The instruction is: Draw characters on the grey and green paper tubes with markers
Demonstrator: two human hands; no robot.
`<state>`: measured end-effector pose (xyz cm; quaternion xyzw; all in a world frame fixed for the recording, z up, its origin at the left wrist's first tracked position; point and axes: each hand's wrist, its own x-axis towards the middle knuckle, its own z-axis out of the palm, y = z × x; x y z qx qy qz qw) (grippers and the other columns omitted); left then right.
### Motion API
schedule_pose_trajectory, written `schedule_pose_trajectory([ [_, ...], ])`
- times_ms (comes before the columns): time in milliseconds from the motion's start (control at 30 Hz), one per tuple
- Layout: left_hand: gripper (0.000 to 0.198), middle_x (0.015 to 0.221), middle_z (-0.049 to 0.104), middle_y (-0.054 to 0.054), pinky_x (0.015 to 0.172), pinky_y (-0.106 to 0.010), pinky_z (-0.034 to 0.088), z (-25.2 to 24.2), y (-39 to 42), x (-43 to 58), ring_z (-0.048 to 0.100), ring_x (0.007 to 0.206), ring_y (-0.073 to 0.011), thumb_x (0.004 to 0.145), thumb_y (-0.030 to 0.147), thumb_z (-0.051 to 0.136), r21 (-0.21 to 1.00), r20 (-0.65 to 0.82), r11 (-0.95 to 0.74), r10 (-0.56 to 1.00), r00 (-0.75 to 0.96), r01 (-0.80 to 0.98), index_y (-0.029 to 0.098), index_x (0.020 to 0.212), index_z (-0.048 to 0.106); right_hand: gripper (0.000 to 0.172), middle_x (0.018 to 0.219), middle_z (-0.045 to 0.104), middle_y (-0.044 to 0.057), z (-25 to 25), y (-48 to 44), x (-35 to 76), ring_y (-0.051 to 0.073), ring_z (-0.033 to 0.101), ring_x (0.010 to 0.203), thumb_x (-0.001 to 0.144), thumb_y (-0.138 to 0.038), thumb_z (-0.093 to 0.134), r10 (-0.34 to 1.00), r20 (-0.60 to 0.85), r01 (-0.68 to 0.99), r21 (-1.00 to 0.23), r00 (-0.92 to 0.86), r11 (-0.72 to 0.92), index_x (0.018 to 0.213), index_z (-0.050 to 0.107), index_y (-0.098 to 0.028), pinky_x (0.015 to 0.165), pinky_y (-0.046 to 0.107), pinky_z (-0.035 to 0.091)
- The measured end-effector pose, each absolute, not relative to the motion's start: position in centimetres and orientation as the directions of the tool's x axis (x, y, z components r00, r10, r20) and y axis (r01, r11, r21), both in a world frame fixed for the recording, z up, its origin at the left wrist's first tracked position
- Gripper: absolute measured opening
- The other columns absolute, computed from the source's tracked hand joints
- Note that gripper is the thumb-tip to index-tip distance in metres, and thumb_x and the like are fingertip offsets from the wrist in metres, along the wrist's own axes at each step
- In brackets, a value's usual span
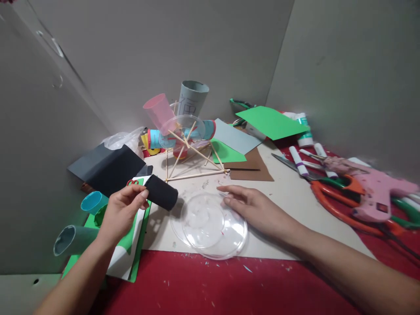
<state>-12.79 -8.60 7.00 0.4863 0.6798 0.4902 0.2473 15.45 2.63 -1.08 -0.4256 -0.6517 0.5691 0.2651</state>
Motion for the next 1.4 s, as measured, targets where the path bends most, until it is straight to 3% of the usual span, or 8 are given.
schedule_pose_trajectory([
  [167, 0.031, 0.065, 0.066, 0.002, 0.057, -0.021, 0.051, 5.6, -6.8, -10.8, 0.061, 0.055, -0.0090, 0.071, 0.042, 0.086, 0.991, -0.093, 0.115, 0.953, -0.288, 0.060, 0.017, 0.081, 0.070, 0.044, 0.088, 0.075, 0.009, -0.5, 2.9, 15.4, 0.013, 0.061, 0.061, 0.091, -0.024, 0.052, 0.859, -0.192, 0.238, -0.968, -0.474, -0.085, 0.131, 0.061, -0.009, 0.064, 0.027, 0.050],
  [300, 0.034, 0.063, 0.065, 0.002, 0.055, -0.021, 0.051, 4.5, -5.3, -9.4, 0.060, 0.053, -0.0090, 0.069, 0.042, 0.087, 0.977, -0.214, 0.208, 0.957, -0.194, -0.052, 0.016, 0.079, 0.068, 0.044, 0.090, 0.074, 0.009, -0.7, 3.1, 15.5, 0.011, 0.057, 0.054, 0.090, -0.023, 0.052, 0.838, -0.198, 0.240, -0.967, -0.509, -0.083, 0.130, 0.062, -0.010, 0.057, 0.025, 0.048],
  [433, 0.034, 0.061, 0.065, 0.002, 0.053, -0.021, 0.050, 3.9, -4.1, -8.9, 0.059, 0.051, -0.0090, 0.068, 0.040, 0.088, 0.970, -0.239, 0.228, 0.959, -0.153, -0.084, 0.016, 0.081, 0.068, 0.043, 0.097, 0.077, 0.011, -1.5, 3.3, 15.6, 0.014, 0.065, 0.061, 0.090, -0.025, 0.051, 0.848, -0.139, 0.297, -0.955, -0.511, 0.022, 0.129, 0.065, -0.012, 0.066, 0.031, 0.056],
  [600, 0.031, 0.054, 0.061, 0.003, 0.054, -0.022, 0.049, 3.1, -3.1, -8.7, 0.058, 0.048, -0.0092, 0.072, 0.038, 0.086, 0.948, -0.297, 0.280, 0.949, -0.105, -0.153, 0.016, 0.081, 0.066, 0.037, 0.124, 0.073, 0.012, -2.5, 3.3, 15.8, 0.027, 0.068, 0.116, 0.093, -0.028, 0.049, 0.849, 0.181, 0.410, -0.813, -0.496, 0.413, 0.122, 0.071, -0.018, 0.104, 0.045, 0.052],
  [867, 0.030, 0.055, 0.064, 0.000, 0.054, -0.022, 0.047, 2.1, -2.2, -8.3, 0.058, 0.048, -0.0096, 0.073, 0.038, 0.085, 0.920, -0.359, 0.345, 0.932, -0.048, -0.184, 0.016, 0.080, 0.066, 0.035, 0.113, 0.075, 0.010, -2.5, 2.9, 16.3, 0.027, 0.069, 0.106, 0.094, -0.025, 0.049, 0.782, 0.300, 0.588, -0.528, -0.546, 0.613, 0.121, 0.071, -0.021, 0.089, 0.043, 0.059],
  [1100, 0.027, 0.058, 0.065, 0.001, 0.058, -0.024, 0.046, 1.7, -2.3, -8.0, 0.058, 0.051, -0.0102, 0.078, 0.039, 0.080, 0.937, -0.323, 0.315, 0.946, -0.031, -0.151, 0.017, 0.083, 0.066, 0.040, 0.132, 0.068, 0.010, -1.3, 2.0, 16.2, 0.023, 0.064, 0.124, 0.102, -0.036, 0.044, 0.753, 0.469, 0.379, -0.663, -0.461, 0.645, 0.136, 0.060, -0.021, 0.106, 0.043, 0.053],
  [1267, 0.025, 0.056, 0.063, 0.001, 0.056, -0.023, 0.043, 1.4, -2.5, -7.3, 0.056, 0.051, -0.0093, 0.080, 0.039, 0.077, 0.956, -0.274, 0.268, 0.961, -0.033, -0.123, 0.016, 0.083, 0.067, 0.058, 0.156, 0.047, 0.013, -1.7, 0.3, 16.3, 0.029, 0.048, 0.143, 0.099, -0.043, 0.053, 0.622, 0.486, 0.332, -0.556, -0.615, 0.762, 0.153, 0.041, -0.028, 0.110, 0.048, 0.049],
  [1400, 0.021, 0.055, 0.062, 0.000, 0.056, -0.024, 0.043, 1.2, -2.6, -7.0, 0.055, 0.050, -0.0096, 0.081, 0.036, 0.074, 0.960, -0.262, 0.258, 0.965, -0.023, -0.109, 0.017, 0.080, 0.067, 0.056, 0.159, 0.042, 0.015, -2.5, -0.3, 16.2, 0.031, 0.047, 0.143, 0.099, -0.037, 0.054, 0.576, 0.447, 0.356, -0.484, -0.685, 0.799, 0.153, 0.041, -0.030, 0.108, 0.051, 0.050],
])
